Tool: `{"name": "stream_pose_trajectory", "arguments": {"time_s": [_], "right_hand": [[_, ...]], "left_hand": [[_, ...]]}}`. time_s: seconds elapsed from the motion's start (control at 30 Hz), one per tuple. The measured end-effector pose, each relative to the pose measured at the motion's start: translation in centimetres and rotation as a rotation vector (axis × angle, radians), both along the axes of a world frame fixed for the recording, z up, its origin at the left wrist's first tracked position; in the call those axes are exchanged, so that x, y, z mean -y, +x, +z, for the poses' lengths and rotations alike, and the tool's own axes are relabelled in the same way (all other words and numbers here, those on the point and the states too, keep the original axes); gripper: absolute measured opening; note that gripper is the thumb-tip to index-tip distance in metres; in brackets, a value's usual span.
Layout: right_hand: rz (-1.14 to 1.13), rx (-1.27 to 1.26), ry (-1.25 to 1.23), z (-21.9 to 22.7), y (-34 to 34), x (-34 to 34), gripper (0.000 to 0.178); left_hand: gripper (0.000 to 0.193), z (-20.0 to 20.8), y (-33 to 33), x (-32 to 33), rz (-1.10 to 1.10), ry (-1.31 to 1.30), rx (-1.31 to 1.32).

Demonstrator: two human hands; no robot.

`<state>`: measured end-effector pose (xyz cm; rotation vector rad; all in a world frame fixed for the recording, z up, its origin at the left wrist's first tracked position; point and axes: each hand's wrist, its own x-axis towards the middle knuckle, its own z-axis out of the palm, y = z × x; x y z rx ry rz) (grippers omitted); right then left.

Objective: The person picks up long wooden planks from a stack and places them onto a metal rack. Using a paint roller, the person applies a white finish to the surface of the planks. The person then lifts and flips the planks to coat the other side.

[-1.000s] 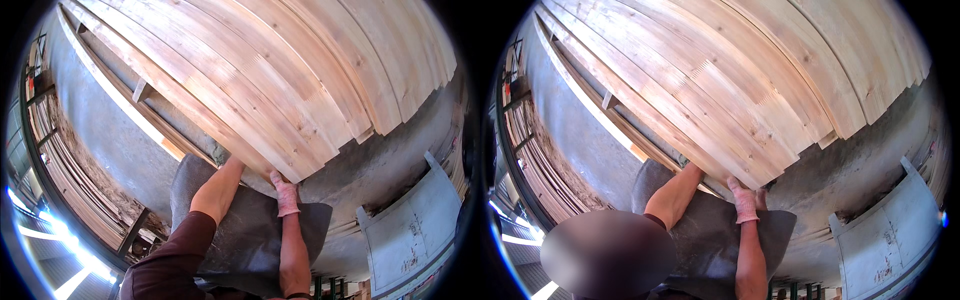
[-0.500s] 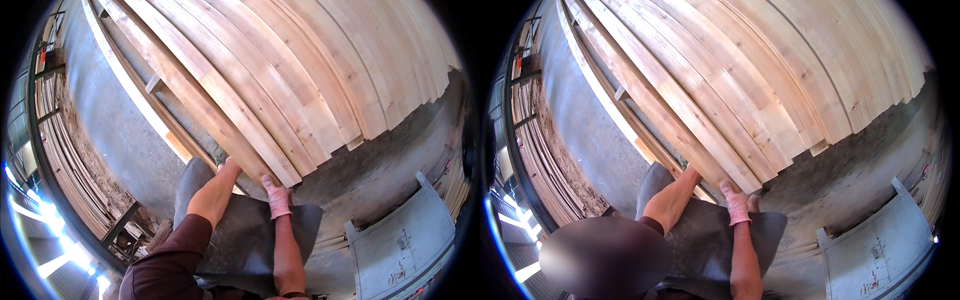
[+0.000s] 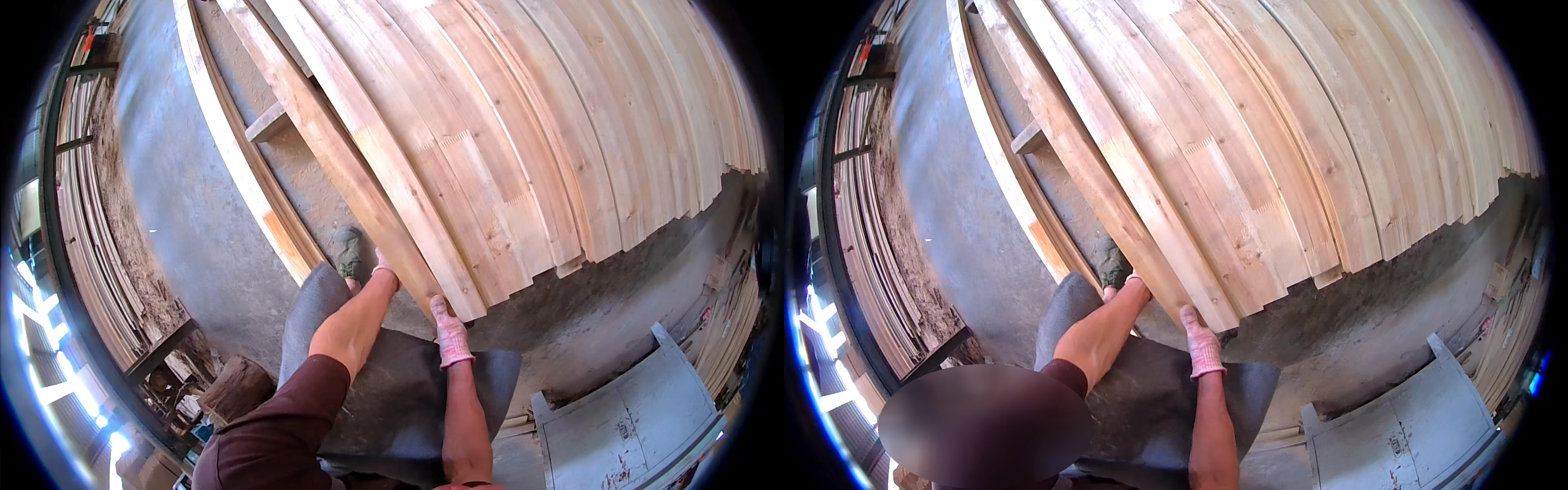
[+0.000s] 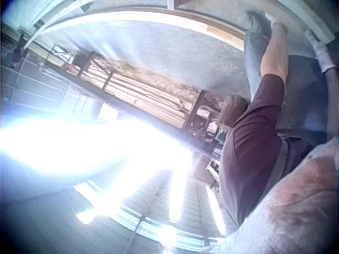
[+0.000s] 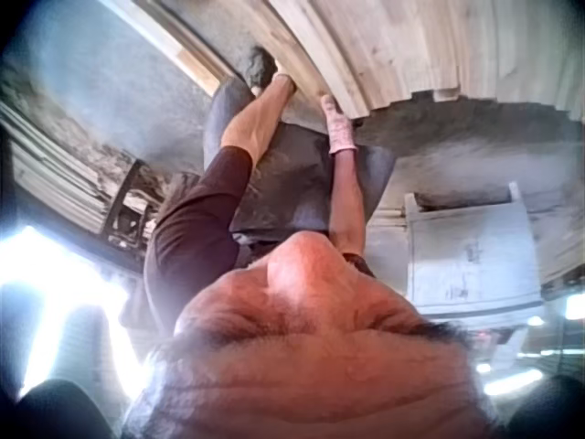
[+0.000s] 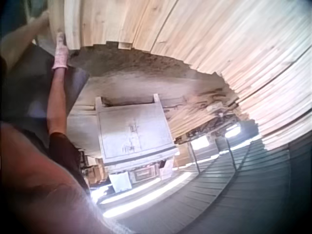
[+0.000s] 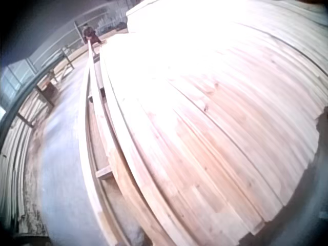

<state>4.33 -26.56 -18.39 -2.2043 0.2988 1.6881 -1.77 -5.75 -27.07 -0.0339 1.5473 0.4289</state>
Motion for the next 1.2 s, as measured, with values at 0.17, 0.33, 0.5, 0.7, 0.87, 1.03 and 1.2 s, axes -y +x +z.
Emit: {"name": "stream_pose_trajectory", "arguments": {"time_s": [0.17, 0.33, 0.5, 0.7, 0.87, 1.03, 1.2], "right_hand": [[-0.1, 0.112, 0.213, -1.2, -1.1, 0.5, 0.108], [0.037, 0.043, 0.133, -1.2, -0.8, 0.7, 0.094], [0.125, -0.045, 0.052, -1.6, -1.6, 1.4, 0.1], [0.201, -0.007, 0.083, 0.6, -3.5, 3.3, 0.103], [0.205, 0.168, 0.225, 6.3, -4.6, 4.7, 0.09], [0.368, 0.299, 0.26, 18.3, -3.8, 4.8, 0.095], [0.722, 0.183, 0.381, 29.9, 0.7, -0.2, 0.115]], "left_hand": [[0.06, 0.0, -1.2, 0.7, -0.035, -0.018, -0.009], [0.059, 0.1, -1.9, 1.2, -0.065, -0.026, -0.015], [0.058, 0.8, -3.2, 1.5, -0.077, -0.034, -0.011], [0.056, 2.4, -5.7, 2.9, -0.095, -0.046, -0.003], [0.055, 6.7, -7.8, 5.8, -0.148, -0.069, -0.006], [0.054, 13.4, -7.5, 8.1, -0.213, -0.085, 0.001], [0.053, 21.1, -7.4, 8.6, -0.261, -0.043, 0.015]]}}
